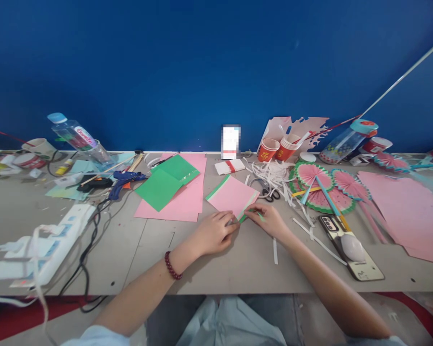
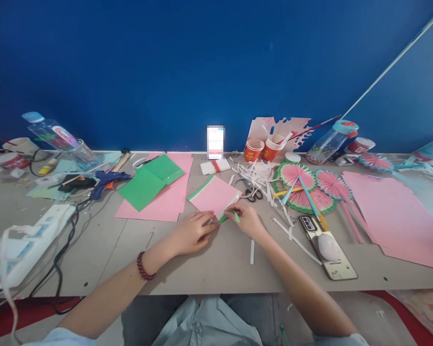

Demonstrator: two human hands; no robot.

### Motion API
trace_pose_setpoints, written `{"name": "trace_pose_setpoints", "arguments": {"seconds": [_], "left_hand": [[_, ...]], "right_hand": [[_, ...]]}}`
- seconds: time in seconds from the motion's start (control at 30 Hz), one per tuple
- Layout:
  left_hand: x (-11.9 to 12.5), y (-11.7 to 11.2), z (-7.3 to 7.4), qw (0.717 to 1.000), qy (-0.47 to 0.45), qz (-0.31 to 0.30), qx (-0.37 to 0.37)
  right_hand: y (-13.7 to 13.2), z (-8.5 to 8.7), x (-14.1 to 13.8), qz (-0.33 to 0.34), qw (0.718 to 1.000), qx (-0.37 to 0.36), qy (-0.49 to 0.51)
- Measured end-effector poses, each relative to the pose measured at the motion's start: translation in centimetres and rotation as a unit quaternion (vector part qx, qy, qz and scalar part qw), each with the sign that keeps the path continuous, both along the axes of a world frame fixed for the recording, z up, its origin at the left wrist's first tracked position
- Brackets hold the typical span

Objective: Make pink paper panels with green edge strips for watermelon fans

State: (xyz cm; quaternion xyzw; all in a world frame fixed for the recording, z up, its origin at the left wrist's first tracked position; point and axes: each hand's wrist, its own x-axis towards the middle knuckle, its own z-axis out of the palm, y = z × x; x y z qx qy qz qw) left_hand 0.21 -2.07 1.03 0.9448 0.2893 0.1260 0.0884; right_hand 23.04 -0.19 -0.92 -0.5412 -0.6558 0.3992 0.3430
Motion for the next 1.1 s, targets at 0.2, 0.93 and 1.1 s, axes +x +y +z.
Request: {"name": "trace_pose_setpoints", "arguments": {"seconds": [0.2, 0.93, 1.1], "left_hand": [[0.0, -0.1, 0.0, 1.0, 0.004, 0.002, -0.002], [0.0, -0.1, -0.2, 1.0, 0.008, 0.0, 0.005], [0.0, -0.1, -0.4, 1.0, 0.006, -0.001, 0.009]], "right_hand": [[0.6, -0.2, 0.5, -0.045, 0.999, 0.002, 0.012], [0.7, -0.4, 0.1, -0.093, 0.983, 0.071, -0.139], [0.7, -0.5, 0.0, -0.099, 0.983, 0.063, -0.143]]}}
